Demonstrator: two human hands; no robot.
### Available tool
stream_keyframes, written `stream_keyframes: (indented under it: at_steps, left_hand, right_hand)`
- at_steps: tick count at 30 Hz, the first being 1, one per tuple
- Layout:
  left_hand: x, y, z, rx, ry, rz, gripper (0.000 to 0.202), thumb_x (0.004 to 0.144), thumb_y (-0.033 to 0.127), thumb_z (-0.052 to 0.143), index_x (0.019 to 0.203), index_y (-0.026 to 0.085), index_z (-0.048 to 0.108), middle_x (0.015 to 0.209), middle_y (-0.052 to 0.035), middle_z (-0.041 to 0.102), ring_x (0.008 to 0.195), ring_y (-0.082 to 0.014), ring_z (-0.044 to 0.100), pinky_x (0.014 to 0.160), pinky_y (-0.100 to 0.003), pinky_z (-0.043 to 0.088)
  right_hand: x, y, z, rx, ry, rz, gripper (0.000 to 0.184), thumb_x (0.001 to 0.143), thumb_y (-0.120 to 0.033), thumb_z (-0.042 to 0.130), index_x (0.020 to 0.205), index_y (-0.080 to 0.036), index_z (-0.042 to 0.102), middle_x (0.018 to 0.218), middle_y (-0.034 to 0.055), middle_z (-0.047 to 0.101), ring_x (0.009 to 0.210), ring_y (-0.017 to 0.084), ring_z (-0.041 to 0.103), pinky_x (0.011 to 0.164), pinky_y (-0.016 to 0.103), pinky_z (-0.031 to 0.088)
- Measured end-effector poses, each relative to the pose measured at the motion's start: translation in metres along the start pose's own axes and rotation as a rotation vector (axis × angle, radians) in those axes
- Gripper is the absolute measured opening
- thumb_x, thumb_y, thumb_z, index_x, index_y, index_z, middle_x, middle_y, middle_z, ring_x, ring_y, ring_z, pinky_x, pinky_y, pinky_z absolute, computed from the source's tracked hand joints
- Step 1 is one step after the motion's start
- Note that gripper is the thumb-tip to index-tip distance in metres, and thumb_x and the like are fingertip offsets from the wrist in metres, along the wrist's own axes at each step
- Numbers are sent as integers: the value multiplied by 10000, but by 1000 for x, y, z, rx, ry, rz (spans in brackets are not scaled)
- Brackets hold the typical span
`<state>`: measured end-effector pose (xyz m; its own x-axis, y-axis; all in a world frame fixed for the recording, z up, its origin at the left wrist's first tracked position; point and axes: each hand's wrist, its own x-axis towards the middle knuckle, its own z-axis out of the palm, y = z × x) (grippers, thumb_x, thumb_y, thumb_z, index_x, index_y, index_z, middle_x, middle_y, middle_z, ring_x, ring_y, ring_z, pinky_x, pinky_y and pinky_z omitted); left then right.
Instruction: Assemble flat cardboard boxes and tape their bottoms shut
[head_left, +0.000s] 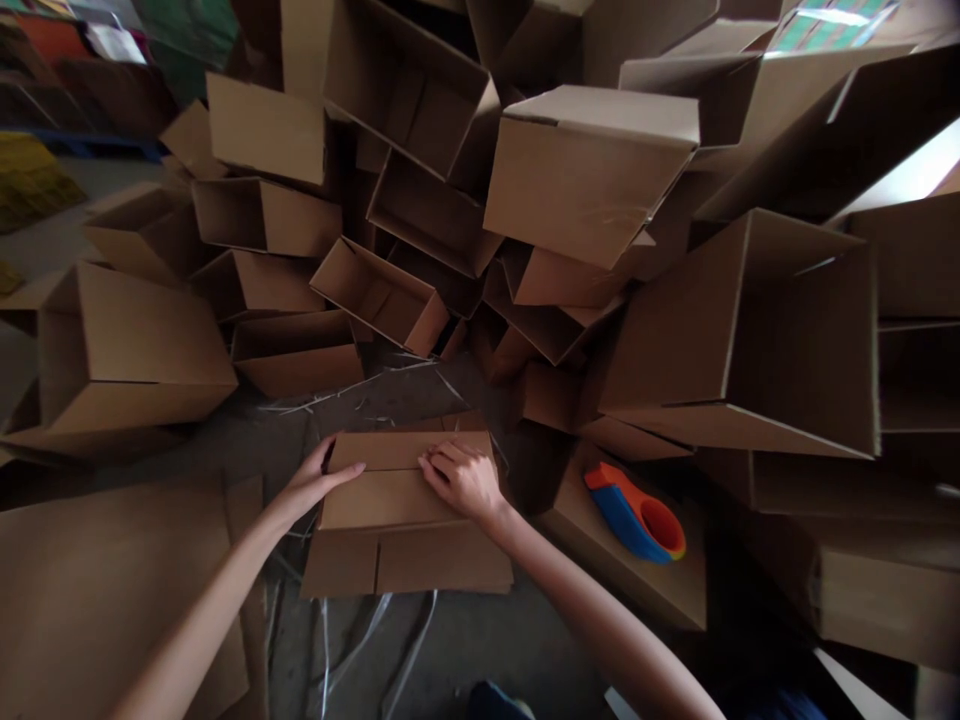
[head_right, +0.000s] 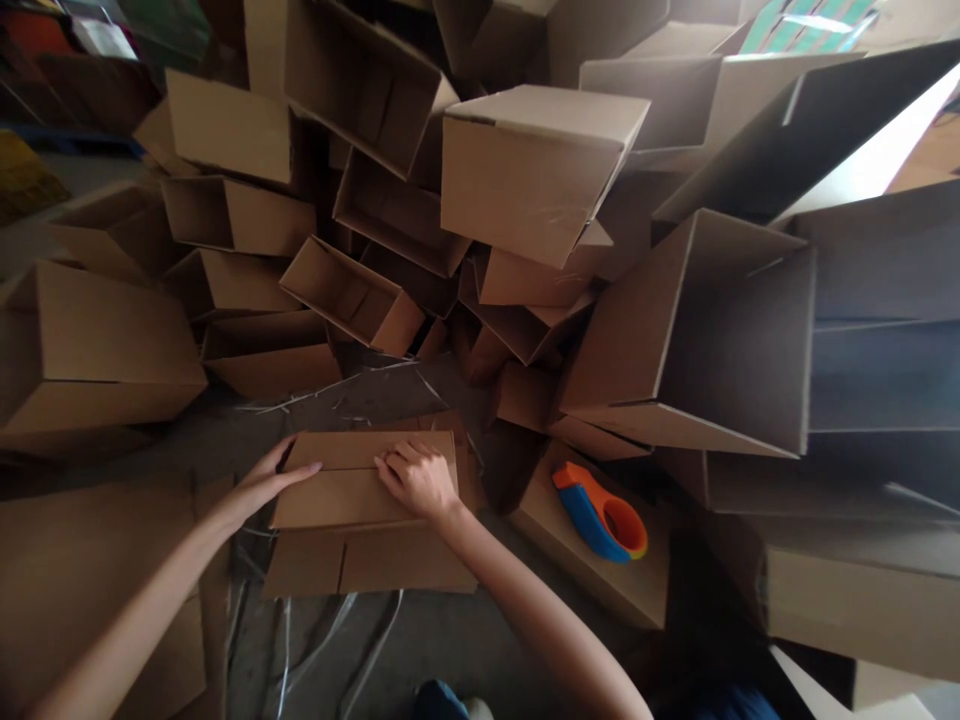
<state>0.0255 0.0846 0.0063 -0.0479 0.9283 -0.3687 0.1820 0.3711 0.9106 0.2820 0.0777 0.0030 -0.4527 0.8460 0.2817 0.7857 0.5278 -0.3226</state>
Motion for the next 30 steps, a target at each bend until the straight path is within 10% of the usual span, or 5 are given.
stream_keyframes:
  at_steps: [8,16,30]
  left_hand:
    - [7,-4,-3,16,-12,55,624,531,456,852,1058,230,604,1165,-117,711,1109,-338,653,951,-443,518]
    - [6,-3,-3,89,-39,52,688,565,503,805,1134,203,561,1235,-135,683,1152,-324,638,988,-438,504]
    - [8,-7,-2,78,-69,42,728,556,482,808,1159,186,528,1247,-155,669,1162,-322,633,976,-435,509]
  right_hand:
    - [31,-8,-12,-28,-69,79,383,1008,-325,397,847,-204,723,858,69,696,871,189,651,908,315,446]
    - [54,-12,3,55,-50,225,307,999,-312,445,1194,-149,615,1212,113,641,1129,227,586,1016,371,405]
    - [53,-10,23,-105,-160,213,353,1021,-327,372,997,-143,672,994,132,733,925,231,676,864,350,466]
